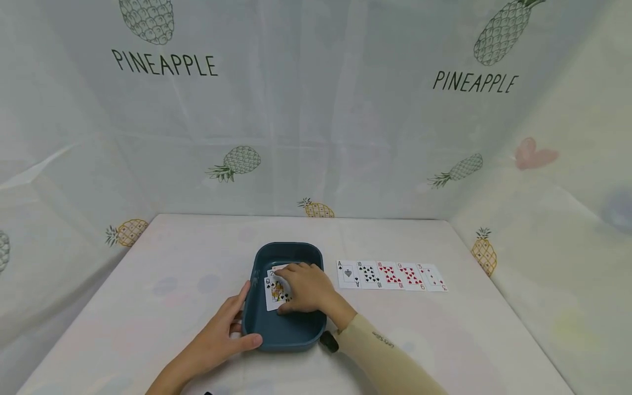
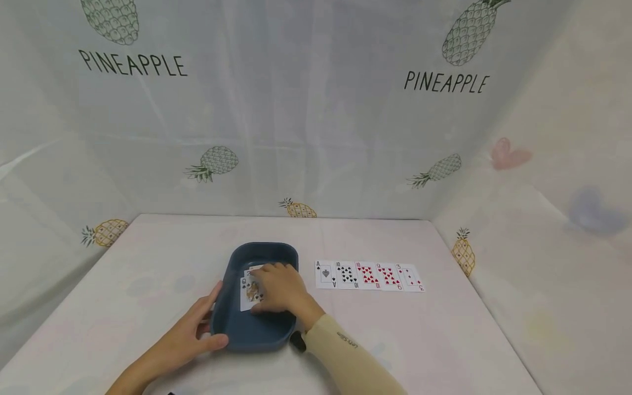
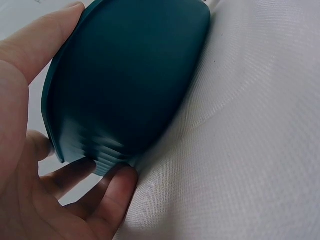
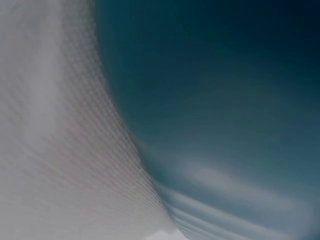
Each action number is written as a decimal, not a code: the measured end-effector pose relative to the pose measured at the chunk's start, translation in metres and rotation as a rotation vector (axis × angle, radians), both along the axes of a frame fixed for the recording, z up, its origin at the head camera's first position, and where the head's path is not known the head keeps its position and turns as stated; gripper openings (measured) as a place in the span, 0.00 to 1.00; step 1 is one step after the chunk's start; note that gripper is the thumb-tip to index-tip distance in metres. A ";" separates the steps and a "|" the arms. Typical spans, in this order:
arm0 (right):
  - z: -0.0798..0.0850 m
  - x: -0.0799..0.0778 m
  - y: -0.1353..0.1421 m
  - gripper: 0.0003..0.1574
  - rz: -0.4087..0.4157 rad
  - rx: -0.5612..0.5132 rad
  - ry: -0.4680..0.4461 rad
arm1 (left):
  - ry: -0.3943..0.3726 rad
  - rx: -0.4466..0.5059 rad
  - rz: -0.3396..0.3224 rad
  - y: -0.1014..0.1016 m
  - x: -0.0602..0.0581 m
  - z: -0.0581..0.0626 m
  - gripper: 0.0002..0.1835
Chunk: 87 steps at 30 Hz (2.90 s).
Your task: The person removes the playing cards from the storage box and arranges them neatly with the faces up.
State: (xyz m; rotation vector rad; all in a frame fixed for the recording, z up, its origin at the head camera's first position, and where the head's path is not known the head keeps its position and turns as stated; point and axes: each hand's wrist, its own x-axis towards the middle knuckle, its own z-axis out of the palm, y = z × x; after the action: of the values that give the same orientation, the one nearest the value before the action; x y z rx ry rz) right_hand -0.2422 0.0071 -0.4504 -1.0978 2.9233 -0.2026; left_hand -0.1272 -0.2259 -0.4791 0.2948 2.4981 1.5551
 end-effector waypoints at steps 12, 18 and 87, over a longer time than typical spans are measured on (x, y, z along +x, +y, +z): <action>0.001 -0.001 -0.001 0.51 -0.001 -0.001 0.023 | 0.004 0.014 -0.008 0.001 0.000 0.001 0.58; 0.002 -0.002 0.000 0.52 0.008 0.004 0.046 | -0.008 0.003 0.006 0.002 0.000 0.003 0.58; 0.032 0.009 0.058 0.52 0.058 -0.487 -0.194 | -0.043 -0.016 0.045 0.001 0.000 -0.001 0.59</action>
State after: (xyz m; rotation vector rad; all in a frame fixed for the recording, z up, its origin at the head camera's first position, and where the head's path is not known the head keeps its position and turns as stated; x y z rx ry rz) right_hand -0.2331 0.0652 -0.4186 -1.1244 2.7286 -1.0000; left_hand -0.1269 -0.2251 -0.4801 0.2022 2.4996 1.5405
